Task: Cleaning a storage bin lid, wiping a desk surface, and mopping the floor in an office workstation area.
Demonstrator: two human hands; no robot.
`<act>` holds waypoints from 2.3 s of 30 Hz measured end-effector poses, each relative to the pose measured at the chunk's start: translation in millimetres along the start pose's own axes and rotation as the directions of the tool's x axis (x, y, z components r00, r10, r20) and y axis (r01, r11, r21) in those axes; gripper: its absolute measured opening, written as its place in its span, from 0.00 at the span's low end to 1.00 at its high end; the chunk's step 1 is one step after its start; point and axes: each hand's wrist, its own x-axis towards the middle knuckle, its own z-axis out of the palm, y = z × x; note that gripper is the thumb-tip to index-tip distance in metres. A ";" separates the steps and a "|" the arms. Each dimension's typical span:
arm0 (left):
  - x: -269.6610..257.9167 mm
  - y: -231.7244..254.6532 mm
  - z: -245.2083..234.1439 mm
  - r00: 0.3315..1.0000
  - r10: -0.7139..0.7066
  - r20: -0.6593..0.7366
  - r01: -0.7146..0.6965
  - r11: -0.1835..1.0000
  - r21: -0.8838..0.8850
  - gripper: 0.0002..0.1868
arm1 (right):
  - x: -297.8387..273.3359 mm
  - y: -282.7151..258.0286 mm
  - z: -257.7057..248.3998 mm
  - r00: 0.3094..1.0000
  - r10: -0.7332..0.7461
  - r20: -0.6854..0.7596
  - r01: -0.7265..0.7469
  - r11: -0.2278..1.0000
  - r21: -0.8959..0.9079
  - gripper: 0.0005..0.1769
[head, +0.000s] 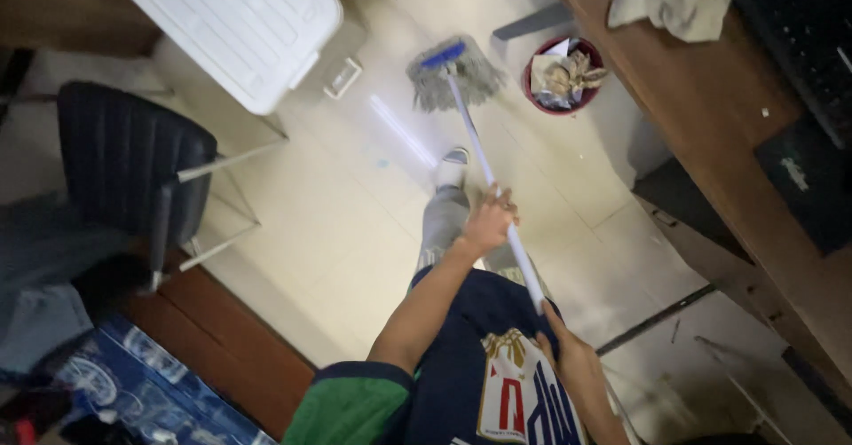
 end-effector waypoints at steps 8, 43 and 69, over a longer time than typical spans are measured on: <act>103.2 -147.2 -58.0 0.986 0.053 0.159 -0.054 0.999 0.004 0.13 | 113.7 -171.0 -36.7 1.000 0.000 -0.026 0.003 0.993 0.122 0.31; 110.1 -120.5 -103.0 0.964 0.074 0.255 -0.028 0.983 -0.179 0.19 | 108.3 -84.5 53.6 0.990 0.139 -0.022 -0.130 0.963 0.238 0.36; 52.3 -45.6 -85.8 0.994 0.036 -0.101 -0.075 0.905 -0.419 0.15 | 109.6 -31.0 68.2 0.971 0.234 0.045 -0.231 0.971 -0.069 0.41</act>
